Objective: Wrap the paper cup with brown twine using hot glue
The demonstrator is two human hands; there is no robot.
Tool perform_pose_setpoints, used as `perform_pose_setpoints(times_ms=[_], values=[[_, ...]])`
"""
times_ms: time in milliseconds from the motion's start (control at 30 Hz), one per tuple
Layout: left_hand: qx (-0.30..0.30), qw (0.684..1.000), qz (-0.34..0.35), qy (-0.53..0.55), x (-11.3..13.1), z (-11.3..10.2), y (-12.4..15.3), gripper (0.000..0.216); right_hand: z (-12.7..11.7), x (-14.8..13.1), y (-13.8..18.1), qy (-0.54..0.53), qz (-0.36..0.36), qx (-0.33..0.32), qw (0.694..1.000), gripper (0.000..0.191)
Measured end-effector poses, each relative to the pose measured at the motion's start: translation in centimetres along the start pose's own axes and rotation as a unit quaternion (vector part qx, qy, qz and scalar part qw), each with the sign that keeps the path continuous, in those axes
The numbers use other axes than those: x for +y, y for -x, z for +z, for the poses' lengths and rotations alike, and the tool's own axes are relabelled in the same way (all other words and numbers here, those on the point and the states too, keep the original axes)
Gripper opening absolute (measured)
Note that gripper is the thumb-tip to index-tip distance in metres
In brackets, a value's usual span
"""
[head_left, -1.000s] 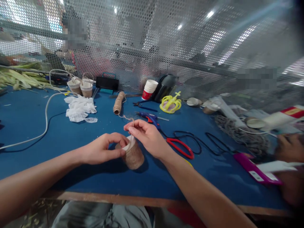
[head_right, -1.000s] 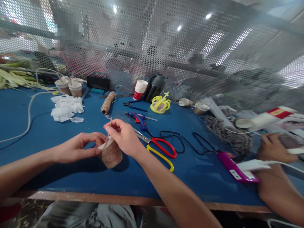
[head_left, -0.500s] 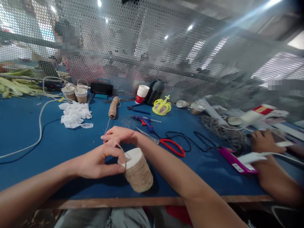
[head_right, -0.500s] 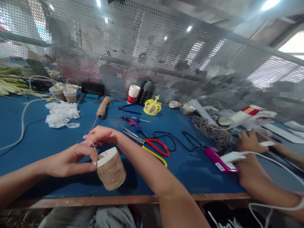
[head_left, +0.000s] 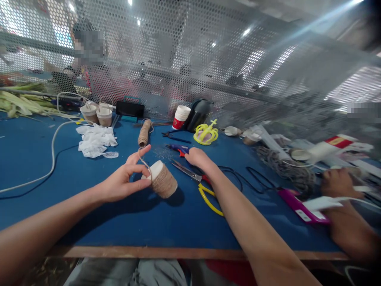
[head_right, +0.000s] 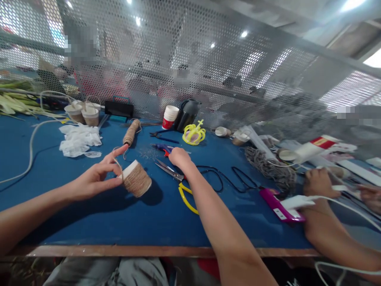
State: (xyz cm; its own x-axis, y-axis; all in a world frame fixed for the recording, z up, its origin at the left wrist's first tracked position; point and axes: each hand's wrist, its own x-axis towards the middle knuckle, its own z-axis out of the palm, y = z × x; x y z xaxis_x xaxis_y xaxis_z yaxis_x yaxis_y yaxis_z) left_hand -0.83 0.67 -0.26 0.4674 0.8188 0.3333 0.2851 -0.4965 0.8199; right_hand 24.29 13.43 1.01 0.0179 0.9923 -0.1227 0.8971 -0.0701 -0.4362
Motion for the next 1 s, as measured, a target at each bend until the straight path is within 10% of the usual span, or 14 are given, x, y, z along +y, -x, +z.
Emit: perform_pose_setpoints(times_ms=[300,633,1000], values=[[0.006,0.999,-0.020,-0.038,-0.7,-0.3,-0.4,0.017,0.0,0.2,0.9,-0.109,-0.003,0.024,0.994,0.011],[0.034,0.995,-0.074,-0.059,-1.3,-0.6,-0.7,0.019,-1.6,-1.8,9.4,-0.327,-0.128,-0.040,0.935,0.020],[0.031,0.994,-0.084,-0.060,-0.9,-0.8,-0.8,0.019,-1.1,-2.8,12.9,-0.173,-0.158,-0.035,0.971,0.027]])
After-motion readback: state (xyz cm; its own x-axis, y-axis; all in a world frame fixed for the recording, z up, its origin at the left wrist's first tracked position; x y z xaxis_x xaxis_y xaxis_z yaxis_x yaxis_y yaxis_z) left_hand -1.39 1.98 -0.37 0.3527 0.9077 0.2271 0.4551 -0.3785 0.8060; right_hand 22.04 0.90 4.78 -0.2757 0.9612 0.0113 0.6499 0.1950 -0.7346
